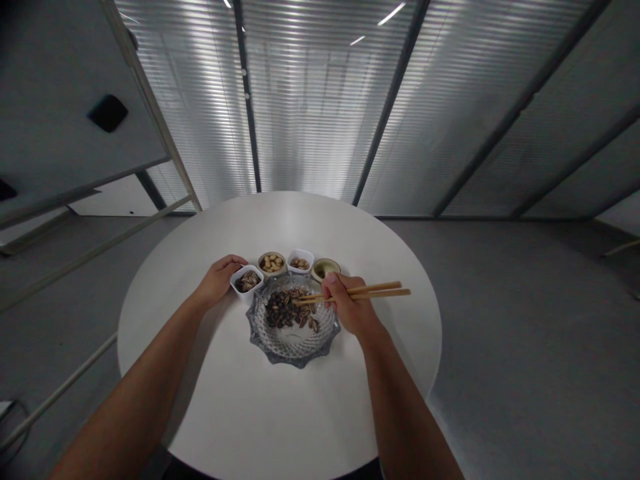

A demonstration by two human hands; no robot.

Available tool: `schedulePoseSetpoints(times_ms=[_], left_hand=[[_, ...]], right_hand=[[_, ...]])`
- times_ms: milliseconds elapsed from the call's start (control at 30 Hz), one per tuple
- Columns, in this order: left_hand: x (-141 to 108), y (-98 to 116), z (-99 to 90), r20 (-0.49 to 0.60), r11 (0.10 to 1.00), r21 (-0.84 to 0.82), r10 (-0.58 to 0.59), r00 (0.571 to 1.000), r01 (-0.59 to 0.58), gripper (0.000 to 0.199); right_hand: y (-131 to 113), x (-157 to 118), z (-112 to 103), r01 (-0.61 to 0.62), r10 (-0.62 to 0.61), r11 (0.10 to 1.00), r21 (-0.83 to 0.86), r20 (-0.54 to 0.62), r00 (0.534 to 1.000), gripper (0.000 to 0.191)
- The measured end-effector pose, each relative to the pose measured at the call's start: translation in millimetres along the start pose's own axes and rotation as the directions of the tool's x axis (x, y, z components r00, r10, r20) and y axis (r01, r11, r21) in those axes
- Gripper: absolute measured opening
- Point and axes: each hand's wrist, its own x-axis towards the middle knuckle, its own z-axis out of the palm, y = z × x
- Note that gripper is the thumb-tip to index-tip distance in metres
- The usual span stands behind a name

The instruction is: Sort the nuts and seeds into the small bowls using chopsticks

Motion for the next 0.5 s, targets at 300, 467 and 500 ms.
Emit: schedulePoseSetpoints(times_ms=[300,467,500], left_hand=[[-1,1,-0.3,-0.004,1.0,0.0,-0.004,1.0,0.004,0.019],[-1,0,0.2,-0.009,1.0,-0.007,-0.009,1.0,0.009,0.019],[-1,0,0.3,-0.012,1.0,-0.01,-0.009,1.0,0.009,0.019]], right_hand=[[-6,2,6,-0.086,0.088,0.996,0.025,-0.084,0.993,0.052],[-9,4,10,-0.089,0.107,0.988,0.125,-0.148,0.983,0.055],[-9,4,11,-0.093,0.114,0.986,0.136,-0.157,0.981,0.055]])
